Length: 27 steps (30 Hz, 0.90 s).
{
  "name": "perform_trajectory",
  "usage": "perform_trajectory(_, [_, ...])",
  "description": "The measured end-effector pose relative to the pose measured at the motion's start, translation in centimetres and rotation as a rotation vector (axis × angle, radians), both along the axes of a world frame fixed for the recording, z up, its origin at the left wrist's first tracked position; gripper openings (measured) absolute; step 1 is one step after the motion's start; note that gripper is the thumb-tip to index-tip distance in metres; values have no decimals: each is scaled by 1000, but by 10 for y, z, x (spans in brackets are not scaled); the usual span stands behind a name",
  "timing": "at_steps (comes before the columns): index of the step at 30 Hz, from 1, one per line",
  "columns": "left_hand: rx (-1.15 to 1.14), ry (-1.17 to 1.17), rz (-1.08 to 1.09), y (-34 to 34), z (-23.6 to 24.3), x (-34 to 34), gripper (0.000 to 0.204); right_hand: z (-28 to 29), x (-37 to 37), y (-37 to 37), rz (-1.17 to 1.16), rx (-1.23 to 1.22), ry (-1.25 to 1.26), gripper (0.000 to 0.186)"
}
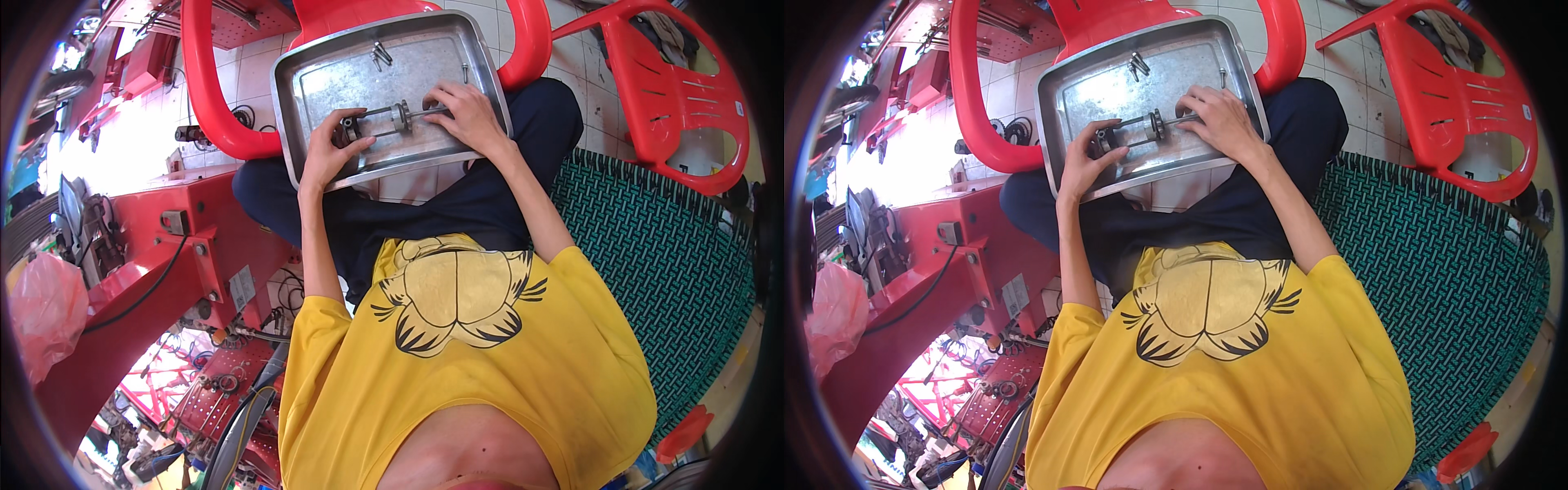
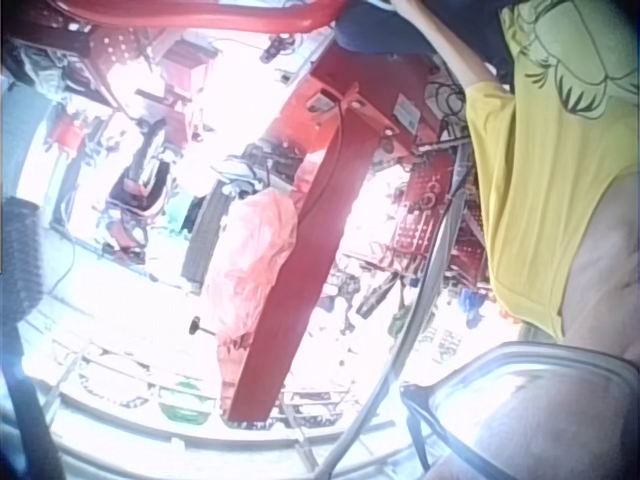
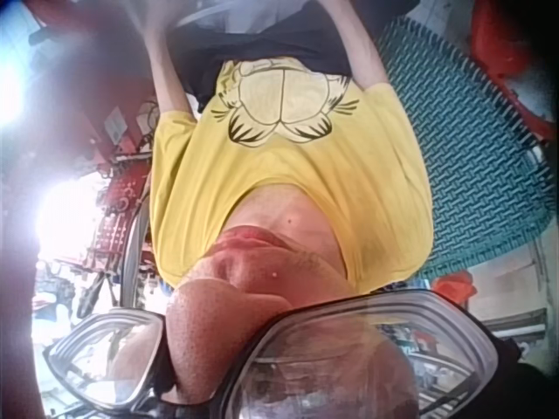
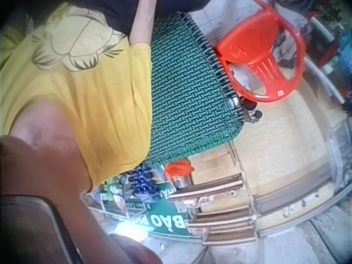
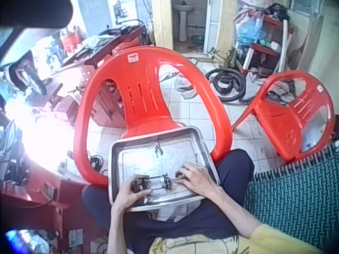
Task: The person assembles small metal mechanical components by hand while they are placed on a tray held on their lap.
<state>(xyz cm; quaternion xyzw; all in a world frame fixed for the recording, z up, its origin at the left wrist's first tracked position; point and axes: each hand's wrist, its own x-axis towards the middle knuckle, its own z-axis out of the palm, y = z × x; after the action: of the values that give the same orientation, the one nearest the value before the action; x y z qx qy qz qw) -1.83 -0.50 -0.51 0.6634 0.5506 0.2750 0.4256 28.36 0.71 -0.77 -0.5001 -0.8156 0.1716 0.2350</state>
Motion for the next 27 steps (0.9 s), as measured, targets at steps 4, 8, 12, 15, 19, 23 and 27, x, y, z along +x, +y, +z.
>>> perform_trajectory(4, [-3,31,-24,1,-2,-2,58,-9,1,1,23,-23,-32,24])
perform_trajectory(8, [44,-27,-17,1,-5,-1,58,-14,6,1,50,-9,15,25])
perform_trajectory(12, [47,-10,-17,0,-8,-4,58,-3,-2,1,27,-4,9,23])
perform_trajectory(15, [60,-32,-21,1,-6,0,57,-14,3,3,58,-84,7,24])
perform_trajectory(19, [39,-27,-24,1,-6,-2,56,-5,3,1,44,-17,5,26])
perform_trajectory(23, [111,-41,-36,2,-10,-1,56,-8,3,0,17,0,7,25])
perform_trajectory(27, [25,-40,-17,1,-6,-1,56,-16,3,3,46,13,7,24])
